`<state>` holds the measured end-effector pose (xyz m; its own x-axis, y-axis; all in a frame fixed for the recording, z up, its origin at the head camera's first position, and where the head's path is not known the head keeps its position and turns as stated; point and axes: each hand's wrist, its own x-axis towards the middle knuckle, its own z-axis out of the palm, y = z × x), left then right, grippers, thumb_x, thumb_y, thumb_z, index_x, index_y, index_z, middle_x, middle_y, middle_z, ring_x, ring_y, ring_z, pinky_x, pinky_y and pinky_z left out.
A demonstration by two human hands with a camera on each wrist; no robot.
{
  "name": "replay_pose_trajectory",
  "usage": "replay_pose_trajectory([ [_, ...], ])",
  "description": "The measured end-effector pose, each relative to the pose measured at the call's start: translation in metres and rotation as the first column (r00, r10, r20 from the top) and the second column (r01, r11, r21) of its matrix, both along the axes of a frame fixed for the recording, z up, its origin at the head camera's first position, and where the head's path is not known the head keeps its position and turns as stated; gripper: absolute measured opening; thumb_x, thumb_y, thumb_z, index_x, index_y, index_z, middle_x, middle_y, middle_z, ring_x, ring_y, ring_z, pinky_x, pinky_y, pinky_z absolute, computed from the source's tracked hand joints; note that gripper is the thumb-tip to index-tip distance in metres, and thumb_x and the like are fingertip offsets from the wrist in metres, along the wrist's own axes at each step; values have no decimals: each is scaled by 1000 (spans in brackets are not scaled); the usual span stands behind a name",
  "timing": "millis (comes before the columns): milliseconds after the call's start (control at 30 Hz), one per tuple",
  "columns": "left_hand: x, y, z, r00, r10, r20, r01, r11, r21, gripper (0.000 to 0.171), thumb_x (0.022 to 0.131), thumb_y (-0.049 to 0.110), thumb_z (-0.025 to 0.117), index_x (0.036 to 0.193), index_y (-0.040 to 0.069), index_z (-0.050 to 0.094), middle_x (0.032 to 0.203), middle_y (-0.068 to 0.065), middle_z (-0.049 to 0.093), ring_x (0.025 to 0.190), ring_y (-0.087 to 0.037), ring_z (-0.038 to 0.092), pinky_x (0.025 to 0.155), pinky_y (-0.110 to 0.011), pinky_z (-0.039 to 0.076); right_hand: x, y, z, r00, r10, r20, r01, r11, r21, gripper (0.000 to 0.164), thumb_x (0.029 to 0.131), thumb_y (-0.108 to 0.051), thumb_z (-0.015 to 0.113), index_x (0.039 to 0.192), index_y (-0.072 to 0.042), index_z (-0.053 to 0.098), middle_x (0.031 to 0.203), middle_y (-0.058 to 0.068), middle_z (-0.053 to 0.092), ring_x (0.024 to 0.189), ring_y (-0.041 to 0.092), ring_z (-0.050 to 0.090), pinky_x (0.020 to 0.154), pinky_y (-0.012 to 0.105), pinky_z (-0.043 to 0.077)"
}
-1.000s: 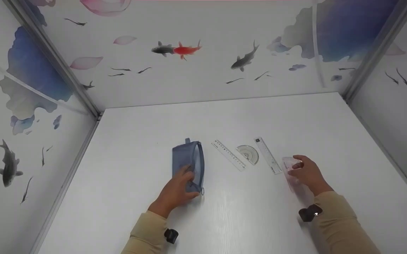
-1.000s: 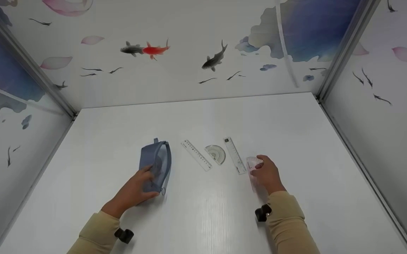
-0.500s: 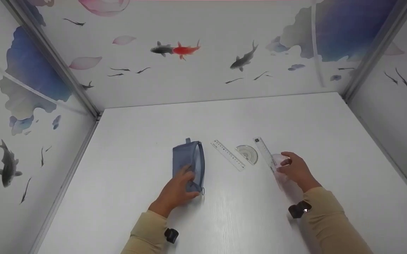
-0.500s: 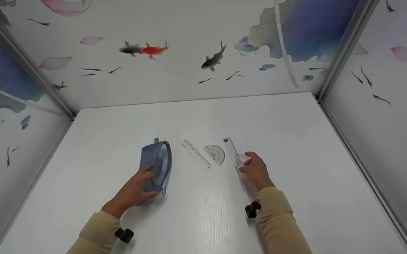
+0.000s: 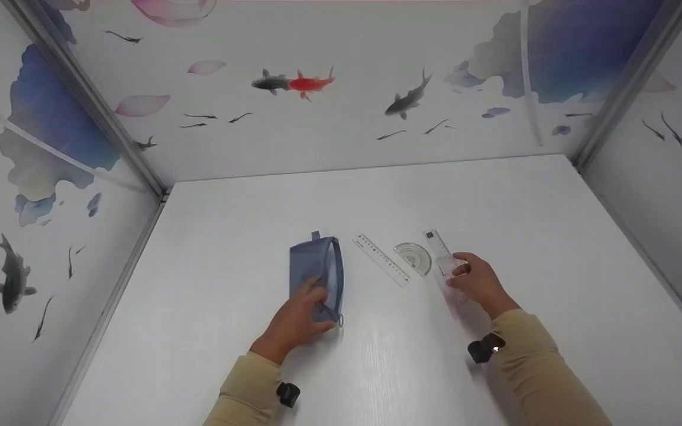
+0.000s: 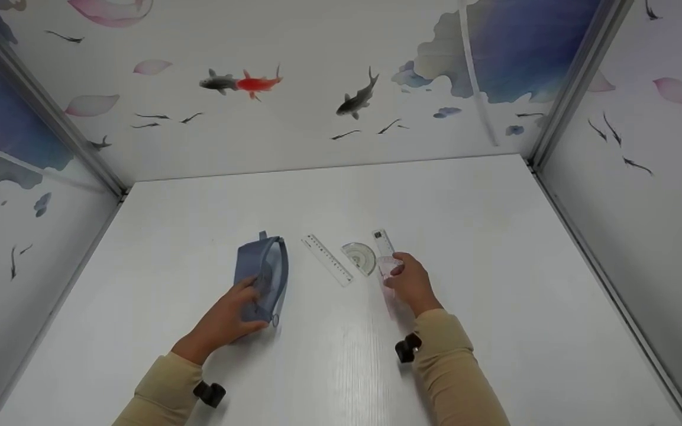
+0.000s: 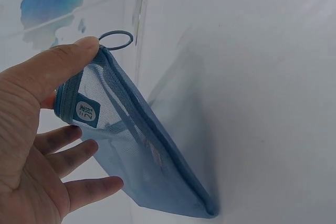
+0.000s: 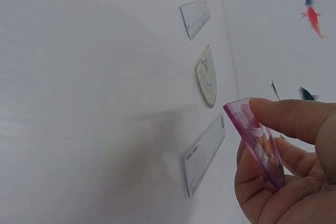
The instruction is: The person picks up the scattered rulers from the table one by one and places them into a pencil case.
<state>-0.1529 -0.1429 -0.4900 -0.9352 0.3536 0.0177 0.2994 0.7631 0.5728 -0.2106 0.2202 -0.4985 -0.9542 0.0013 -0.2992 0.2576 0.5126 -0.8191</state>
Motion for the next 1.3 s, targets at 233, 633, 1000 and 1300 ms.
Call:
replay_pose_trajectory([
  [233,0,1,-1,1000,2,-4,-2,1000,-10,40,79,24,80,107,9,57,149,-23,36,129,-46,43,94,-53,47,-3,-18,-1,1000,10,1,-10,1000,4,66,87,-1,65,145,1,34,111,16,55,92,22,55,70,26,48],
  [633,-1,2,-3,1000,12,17,-13,1000,25,38,79,22,80,105,9,56,150,-23,35,131,-45,42,95,-53,46,-5,-43,-3,999,11,-31,-11,1000,-20,65,85,1,66,143,1,37,105,14,56,88,21,54,68,26,47],
  [1000,-2,3,-4,999,29,24,-30,999,38,40,77,22,82,106,9,57,149,-23,36,131,-43,43,97,-53,44,-4,-64,-7,999,-16,-50,11,996,-85,64,84,2,67,142,1,40,102,12,56,81,19,52,63,25,46],
  [1300,-2,3,-4,999,26,27,-27,999,39,41,77,21,82,107,7,58,149,-22,37,133,-43,40,101,-53,41,-5,-86,-7,998,-31,-51,26,996,-88,64,82,3,69,141,-1,43,102,12,58,85,20,54,66,26,46],
])
